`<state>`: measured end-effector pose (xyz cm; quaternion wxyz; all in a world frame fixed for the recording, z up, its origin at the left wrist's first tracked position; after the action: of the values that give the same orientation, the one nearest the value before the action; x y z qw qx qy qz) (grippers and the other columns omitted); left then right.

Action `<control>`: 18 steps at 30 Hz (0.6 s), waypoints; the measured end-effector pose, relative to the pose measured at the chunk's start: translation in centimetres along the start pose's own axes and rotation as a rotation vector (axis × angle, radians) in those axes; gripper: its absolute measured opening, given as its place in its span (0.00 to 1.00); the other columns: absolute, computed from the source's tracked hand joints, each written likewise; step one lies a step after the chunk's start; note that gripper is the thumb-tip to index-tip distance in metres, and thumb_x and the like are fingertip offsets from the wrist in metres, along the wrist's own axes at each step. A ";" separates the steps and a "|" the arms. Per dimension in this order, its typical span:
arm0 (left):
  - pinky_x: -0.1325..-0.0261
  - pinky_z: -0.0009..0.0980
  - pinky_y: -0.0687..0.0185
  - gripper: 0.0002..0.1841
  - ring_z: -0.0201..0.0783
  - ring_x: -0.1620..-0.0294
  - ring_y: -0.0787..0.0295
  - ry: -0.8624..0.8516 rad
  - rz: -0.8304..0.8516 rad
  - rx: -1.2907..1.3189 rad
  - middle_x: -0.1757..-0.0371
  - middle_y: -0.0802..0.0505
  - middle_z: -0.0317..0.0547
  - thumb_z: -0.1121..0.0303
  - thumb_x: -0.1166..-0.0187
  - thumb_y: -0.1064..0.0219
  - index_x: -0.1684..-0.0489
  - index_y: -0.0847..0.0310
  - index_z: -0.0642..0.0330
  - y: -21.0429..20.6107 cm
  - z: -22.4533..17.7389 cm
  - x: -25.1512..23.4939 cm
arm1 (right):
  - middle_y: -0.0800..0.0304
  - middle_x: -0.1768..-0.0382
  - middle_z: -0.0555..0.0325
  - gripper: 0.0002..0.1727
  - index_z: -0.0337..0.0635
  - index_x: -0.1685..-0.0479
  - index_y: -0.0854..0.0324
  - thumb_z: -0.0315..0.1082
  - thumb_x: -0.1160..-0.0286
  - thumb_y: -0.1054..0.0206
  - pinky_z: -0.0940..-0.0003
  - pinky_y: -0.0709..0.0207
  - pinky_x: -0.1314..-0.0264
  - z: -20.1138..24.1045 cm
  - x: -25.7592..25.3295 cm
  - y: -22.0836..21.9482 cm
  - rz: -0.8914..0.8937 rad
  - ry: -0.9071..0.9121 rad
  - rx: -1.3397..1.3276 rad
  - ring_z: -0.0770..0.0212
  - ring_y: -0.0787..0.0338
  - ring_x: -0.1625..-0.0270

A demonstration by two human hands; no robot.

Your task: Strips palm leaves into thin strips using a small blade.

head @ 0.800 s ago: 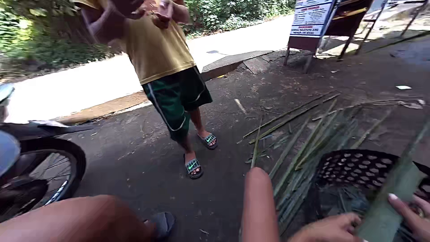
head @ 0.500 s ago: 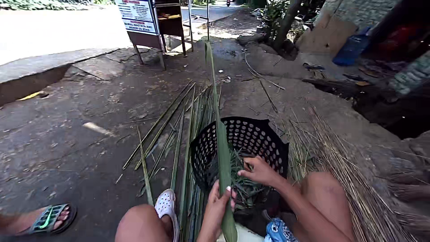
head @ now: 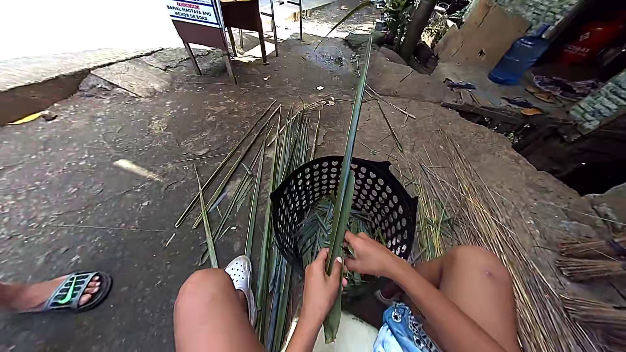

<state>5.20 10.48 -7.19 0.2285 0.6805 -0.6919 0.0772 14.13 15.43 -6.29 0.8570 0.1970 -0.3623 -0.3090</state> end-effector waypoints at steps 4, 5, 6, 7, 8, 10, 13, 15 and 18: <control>0.68 0.19 0.19 0.10 0.22 0.79 0.19 -0.004 -0.014 0.115 0.70 0.13 0.40 0.80 0.14 0.45 0.43 0.24 0.77 0.6 0.0 -0.2 | 0.15 0.49 0.27 0.22 0.21 0.32 0.29 0.26 0.21 0.34 0.45 0.24 0.38 0.9 -0.2 0.4 0.019 -0.010 0.015 0.36 0.14 0.46; 0.68 0.19 0.20 0.10 0.22 0.79 0.19 -0.006 -0.026 0.129 0.70 0.13 0.40 0.80 0.14 0.45 0.43 0.24 0.77 0.8 0.1 -0.2 | 0.15 0.48 0.27 0.23 0.21 0.31 0.29 0.26 0.20 0.34 0.45 0.24 0.38 1.1 -0.3 0.4 0.021 -0.008 0.022 0.36 0.14 0.45; 0.68 0.19 0.20 0.10 0.22 0.79 0.19 -0.009 -0.043 0.133 0.70 0.13 0.41 0.80 0.14 0.46 0.43 0.24 0.78 1.0 0.1 -0.3 | 0.15 0.47 0.27 0.23 0.21 0.30 0.29 0.26 0.20 0.34 0.44 0.25 0.37 1.2 -0.4 0.4 0.026 -0.006 0.033 0.36 0.14 0.44; 0.68 0.20 0.20 0.11 0.23 0.79 0.19 -0.008 -0.066 0.122 0.70 0.13 0.42 0.80 0.14 0.46 0.43 0.24 0.78 1.2 0.2 -0.3 | 0.16 0.45 0.26 0.24 0.22 0.28 0.30 0.26 0.20 0.35 0.44 0.25 0.35 1.2 -0.4 0.4 0.034 -0.005 0.047 0.35 0.14 0.43; 0.67 0.22 0.20 0.11 0.25 0.78 0.19 -0.001 -0.087 0.098 0.69 0.13 0.45 0.80 0.14 0.45 0.42 0.24 0.79 1.4 0.2 -0.3 | 0.15 0.45 0.26 0.24 0.22 0.27 0.31 0.26 0.19 0.36 0.43 0.25 0.34 1.3 -0.5 0.4 0.031 0.002 0.063 0.34 0.14 0.41; 0.65 0.25 0.19 0.12 0.28 0.76 0.18 0.006 -0.119 0.039 0.68 0.13 0.48 0.79 0.14 0.45 0.40 0.23 0.80 1.7 0.0 -0.1 | 0.14 0.46 0.24 0.25 0.20 0.27 0.30 0.24 0.20 0.36 0.41 0.25 0.35 1.5 -0.6 0.4 0.001 0.038 0.078 0.32 0.13 0.42; 0.66 0.24 0.21 0.13 0.28 0.76 0.19 -0.020 -0.148 -0.010 0.69 0.13 0.49 0.79 0.14 0.44 0.41 0.23 0.80 2.0 -0.3 0.1 | 0.15 0.45 0.24 0.25 0.20 0.26 0.31 0.25 0.19 0.37 0.42 0.25 0.35 1.6 -0.8 0.3 0.005 0.013 0.092 0.32 0.13 0.41; 0.66 0.24 0.21 0.13 0.28 0.77 0.19 -0.042 -0.154 -0.020 0.70 0.14 0.49 0.79 0.14 0.45 0.41 0.22 0.80 2.1 -0.5 0.2 | 0.15 0.45 0.25 0.24 0.21 0.26 0.32 0.25 0.18 0.37 0.42 0.26 0.34 1.7 -0.8 0.3 0.008 -0.018 0.095 0.32 0.14 0.41; 0.67 0.23 0.22 0.12 0.27 0.77 0.20 -0.052 -0.151 -0.035 0.70 0.13 0.49 0.79 0.14 0.44 0.41 0.23 0.80 2.0 -0.6 0.2 | 0.14 0.46 0.25 0.25 0.21 0.26 0.32 0.26 0.18 0.37 0.42 0.25 0.34 1.6 -0.9 0.3 -0.021 -0.036 0.108 0.31 0.13 0.40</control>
<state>3.38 10.71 -6.16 0.2274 0.7283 -0.6457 0.0300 12.60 16.13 -5.53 0.8352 0.2412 -0.3918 -0.3014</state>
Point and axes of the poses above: each hand's wrist, its own x-axis away from the middle knuckle, its own y-axis out of the back of the hand, z = x × y, the point moved 9 cm from there along -x, towards the middle knuckle
